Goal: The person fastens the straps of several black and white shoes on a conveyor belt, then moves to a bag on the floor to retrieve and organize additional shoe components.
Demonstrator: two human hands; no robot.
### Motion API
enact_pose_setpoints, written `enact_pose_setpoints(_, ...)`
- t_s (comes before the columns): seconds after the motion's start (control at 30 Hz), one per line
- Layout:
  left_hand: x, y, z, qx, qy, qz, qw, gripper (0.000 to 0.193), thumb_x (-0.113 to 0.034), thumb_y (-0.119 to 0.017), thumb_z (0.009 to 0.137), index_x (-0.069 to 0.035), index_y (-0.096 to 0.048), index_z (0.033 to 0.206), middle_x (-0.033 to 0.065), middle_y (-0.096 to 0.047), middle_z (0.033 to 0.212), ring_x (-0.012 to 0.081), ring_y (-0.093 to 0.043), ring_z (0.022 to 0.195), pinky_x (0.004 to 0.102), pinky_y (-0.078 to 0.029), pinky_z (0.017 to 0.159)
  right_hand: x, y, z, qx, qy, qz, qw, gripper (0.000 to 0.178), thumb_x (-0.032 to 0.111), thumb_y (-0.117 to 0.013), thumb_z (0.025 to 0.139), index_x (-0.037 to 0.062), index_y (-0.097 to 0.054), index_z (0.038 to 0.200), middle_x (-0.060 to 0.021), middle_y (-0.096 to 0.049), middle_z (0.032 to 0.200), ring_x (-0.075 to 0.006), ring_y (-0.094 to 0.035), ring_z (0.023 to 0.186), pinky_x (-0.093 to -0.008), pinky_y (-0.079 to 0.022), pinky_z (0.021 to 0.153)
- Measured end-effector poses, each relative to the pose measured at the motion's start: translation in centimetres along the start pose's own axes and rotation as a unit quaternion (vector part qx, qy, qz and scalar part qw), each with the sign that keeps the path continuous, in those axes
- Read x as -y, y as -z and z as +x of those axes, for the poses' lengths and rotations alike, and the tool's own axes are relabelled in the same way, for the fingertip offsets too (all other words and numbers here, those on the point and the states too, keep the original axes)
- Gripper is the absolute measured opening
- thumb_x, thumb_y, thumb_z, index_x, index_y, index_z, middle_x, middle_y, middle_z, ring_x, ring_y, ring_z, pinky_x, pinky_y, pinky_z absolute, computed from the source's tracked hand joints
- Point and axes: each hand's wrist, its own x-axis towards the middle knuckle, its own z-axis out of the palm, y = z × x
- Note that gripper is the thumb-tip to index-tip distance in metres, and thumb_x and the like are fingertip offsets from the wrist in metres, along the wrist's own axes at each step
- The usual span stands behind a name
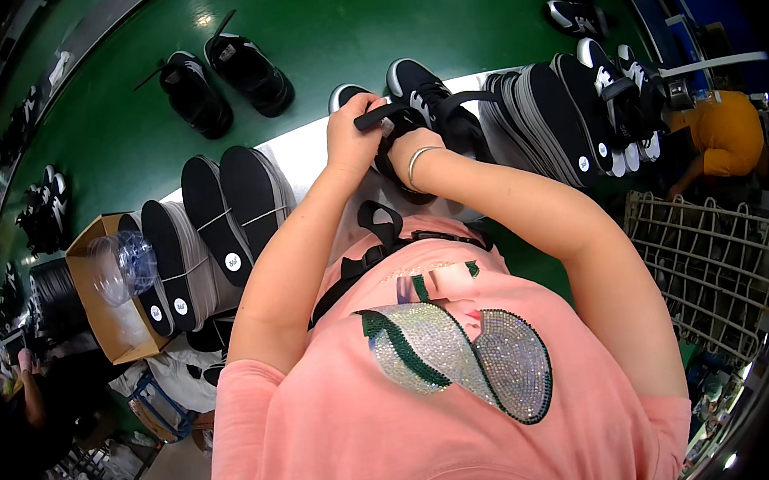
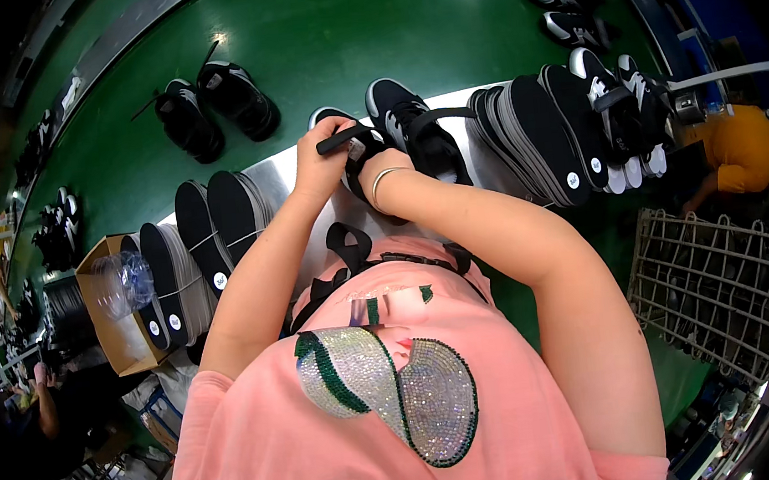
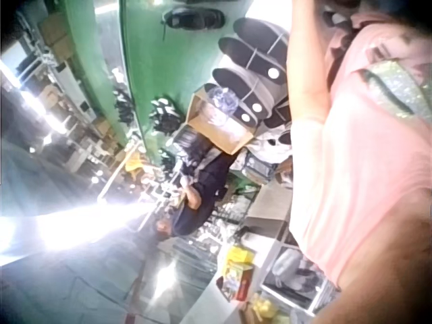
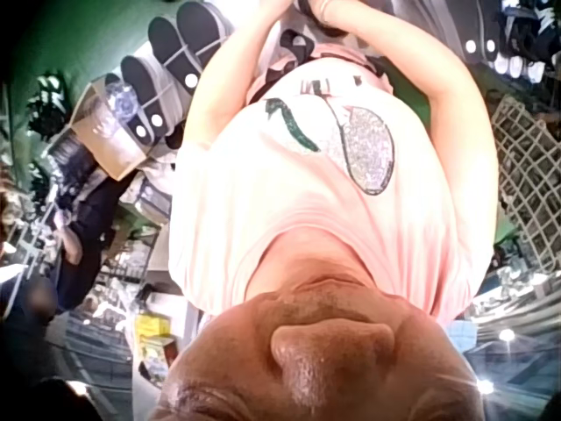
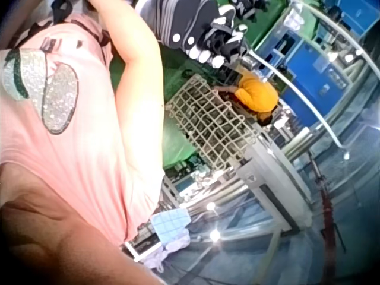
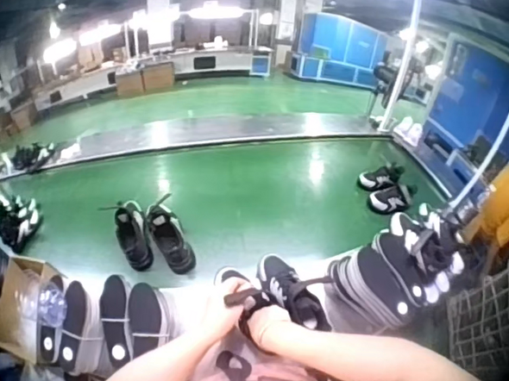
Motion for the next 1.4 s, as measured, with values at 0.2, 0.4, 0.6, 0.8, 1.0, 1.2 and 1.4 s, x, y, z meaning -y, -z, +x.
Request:
enact_pose_setpoints(0.2, 0.3, 0.2, -0.2, -0.013, -0.005, -0.022, 1.0, 0.019, -0.019, -0.055, 0.082, -0.001, -0.061, 0.083, 0.0135, -0.061, 0.07, 0.0212, -0.058, 0.063, 0.0287, -0.044, 0.061, -0.6, 0.2, -3.5, -0.006, 0.079, 0.056, 0.995, 0.021, 0.012, -0.055, 0.068, 0.0057, -0.066, 0.084, -0.014, -0.064, 0.089, -0.0254, -0.061, 0.086, -0.0419, -0.039, 0.079)
enact_pose_setpoints(0.4, -0.3, -0.1, -0.1, -0.011, 0.014, -0.018, 1.0, 0.02, -0.02, -0.055, 0.082, -0.001, -0.061, 0.084, 0.0133, -0.061, 0.07, 0.0213, -0.057, 0.063, 0.0288, -0.044, 0.061, -1.4, -2.0, -3.1, 0.008, 0.094, 0.069, 0.993, 0.022, 0.011, -0.05, 0.067, 0.0037, -0.06, 0.085, -0.0154, -0.063, 0.083, -0.028, -0.06, 0.081, -0.0416, -0.034, 0.079)
enact_pose_setpoints(0.6, 0.0, 0.2, -0.1, 0.006, 0.019, -0.048, 0.999, 0.021, -0.02, -0.054, 0.083, -0.001, -0.061, 0.083, 0.0113, -0.061, 0.071, 0.0173, -0.056, 0.065, 0.0274, -0.043, 0.063, -1.7, -2.1, -2.7, -0.004, 0.108, 0.083, 0.991, 0.03, 0.015, -0.053, 0.067, 0.0024, -0.061, 0.093, -0.0151, -0.063, 0.089, -0.0278, -0.06, 0.085, -0.0395, -0.035, 0.082)
enact_pose_setpoints(0.8, 0.0, 0.6, -0.2, 0.053, 0.029, -0.107, 0.992, 0.027, -0.025, -0.049, 0.087, -0.001, -0.06, 0.083, 0.0057, -0.058, 0.069, 0.0121, -0.052, 0.066, 0.0258, -0.042, 0.061, -3.3, -3.2, -0.6, -0.062, 0.077, 0.715, 0.692, 0.033, 0.023, -0.059, 0.074, -0.0055, -0.056, 0.091, -0.0112, -0.061, 0.081, -0.0164, -0.059, 0.075, -0.0262, -0.046, 0.067)
enact_pose_setpoints(1.0, -0.1, 0.4, -0.6, 0.047, 0.058, -0.086, 0.993, 0.027, -0.025, -0.047, 0.088, 0.0, -0.059, 0.083, 0.004, -0.058, 0.07, 0.0108, -0.051, 0.066, 0.0246, -0.042, 0.061, -1.3, -3.2, 0.2, -0.155, -0.045, 0.756, 0.635, 0.025, 0.022, -0.057, 0.082, -0.0012, -0.059, 0.074, -0.0038, -0.056, 0.059, -0.0093, -0.049, 0.047, -0.0229, -0.038, 0.043)
enact_pose_setpoints(1.2, 2.3, -0.3, 0.2, 0.031, 0.057, -0.16, 0.985, 0.027, -0.024, -0.048, 0.086, 0.0, -0.059, 0.085, 0.0066, -0.059, 0.07, 0.0132, -0.054, 0.063, 0.026, -0.043, 0.058, -3.3, -3.8, -0.4, -0.092, 0.103, 0.831, 0.539, 0.017, 0.018, -0.057, 0.081, 0.0023, -0.057, 0.074, 0.0009, -0.047, 0.054, -0.0081, -0.041, 0.047, -0.0208, -0.033, 0.046)
enact_pose_setpoints(1.4, 1.5, 2.3, 0.4, 0.067, 0.1, -0.227, 0.966, 0.027, -0.025, -0.047, 0.088, 0.001, -0.057, 0.09, 0.0031, -0.059, 0.078, 0.0082, -0.051, 0.072, 0.0203, -0.039, 0.065, -5.1, -5.1, -3.4, -0.13, 0.134, 0.879, 0.439, 0.016, 0.018, -0.053, 0.084, 0.0033, -0.056, 0.079, 0.0031, -0.046, 0.055, -0.0066, -0.04, 0.049, -0.0204, -0.034, 0.051)
